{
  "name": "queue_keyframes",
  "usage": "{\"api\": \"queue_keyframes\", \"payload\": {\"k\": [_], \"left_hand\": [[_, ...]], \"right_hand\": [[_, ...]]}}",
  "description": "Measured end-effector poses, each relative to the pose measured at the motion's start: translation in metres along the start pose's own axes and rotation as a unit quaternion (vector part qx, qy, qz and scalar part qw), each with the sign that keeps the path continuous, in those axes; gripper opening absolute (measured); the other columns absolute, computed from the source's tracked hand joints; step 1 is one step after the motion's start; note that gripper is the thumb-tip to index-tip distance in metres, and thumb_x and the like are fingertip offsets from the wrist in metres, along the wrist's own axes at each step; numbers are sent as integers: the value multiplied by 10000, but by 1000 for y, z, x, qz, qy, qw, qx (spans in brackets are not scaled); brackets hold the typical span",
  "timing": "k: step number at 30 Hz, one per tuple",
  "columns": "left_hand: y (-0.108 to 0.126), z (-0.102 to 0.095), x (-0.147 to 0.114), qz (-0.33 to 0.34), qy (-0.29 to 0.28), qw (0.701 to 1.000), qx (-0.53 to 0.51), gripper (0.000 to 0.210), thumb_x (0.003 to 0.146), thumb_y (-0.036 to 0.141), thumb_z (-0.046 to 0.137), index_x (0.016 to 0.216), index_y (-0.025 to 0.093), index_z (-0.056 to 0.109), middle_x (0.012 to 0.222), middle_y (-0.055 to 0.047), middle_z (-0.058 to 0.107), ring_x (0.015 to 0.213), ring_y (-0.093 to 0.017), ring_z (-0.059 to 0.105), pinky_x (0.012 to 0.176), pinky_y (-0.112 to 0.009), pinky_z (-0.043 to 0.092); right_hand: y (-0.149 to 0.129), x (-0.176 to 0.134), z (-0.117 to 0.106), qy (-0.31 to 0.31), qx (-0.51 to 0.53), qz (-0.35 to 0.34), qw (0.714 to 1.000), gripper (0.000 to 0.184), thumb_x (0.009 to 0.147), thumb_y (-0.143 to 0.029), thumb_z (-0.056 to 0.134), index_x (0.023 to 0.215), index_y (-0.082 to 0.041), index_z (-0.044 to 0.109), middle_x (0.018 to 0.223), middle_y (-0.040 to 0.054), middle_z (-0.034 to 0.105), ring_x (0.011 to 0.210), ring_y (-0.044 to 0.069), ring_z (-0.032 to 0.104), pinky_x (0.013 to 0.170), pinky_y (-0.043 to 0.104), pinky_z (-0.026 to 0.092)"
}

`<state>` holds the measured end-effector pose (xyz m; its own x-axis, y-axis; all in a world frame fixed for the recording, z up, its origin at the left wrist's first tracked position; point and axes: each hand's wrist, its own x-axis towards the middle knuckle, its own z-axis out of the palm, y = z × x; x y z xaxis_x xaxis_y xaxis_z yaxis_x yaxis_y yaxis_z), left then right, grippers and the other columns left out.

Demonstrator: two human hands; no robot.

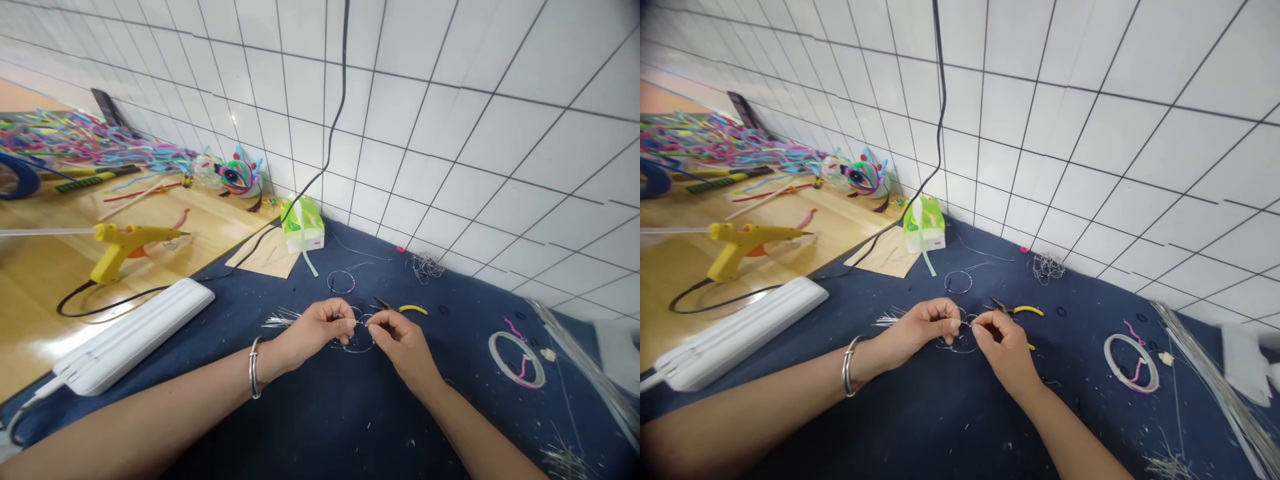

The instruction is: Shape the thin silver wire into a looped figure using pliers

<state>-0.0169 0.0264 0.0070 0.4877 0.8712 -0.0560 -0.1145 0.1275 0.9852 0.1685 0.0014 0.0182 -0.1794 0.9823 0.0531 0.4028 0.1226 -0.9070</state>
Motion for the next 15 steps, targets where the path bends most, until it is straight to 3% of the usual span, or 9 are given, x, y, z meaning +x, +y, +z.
{"api": "queue_keyframes", "payload": {"k": [7,15], "left_hand": [[-4,0,0,-23,-27,998,42,142,761,276,577,782,136,569,705,-9,574,575,-86,513,586,-235,406],[-6,8,-5,-2,48,999,24,131,769,254,567,735,128,552,663,2,563,548,-80,506,561,-222,401]], "right_hand": [[-5,-2,4,7,-42,7,999,106,764,-262,511,745,-187,584,683,-9,565,640,121,502,605,230,394],[-4,0,2,-7,-82,-10,997,84,732,-176,482,678,-196,543,628,-35,518,594,101,460,577,213,359]]}}
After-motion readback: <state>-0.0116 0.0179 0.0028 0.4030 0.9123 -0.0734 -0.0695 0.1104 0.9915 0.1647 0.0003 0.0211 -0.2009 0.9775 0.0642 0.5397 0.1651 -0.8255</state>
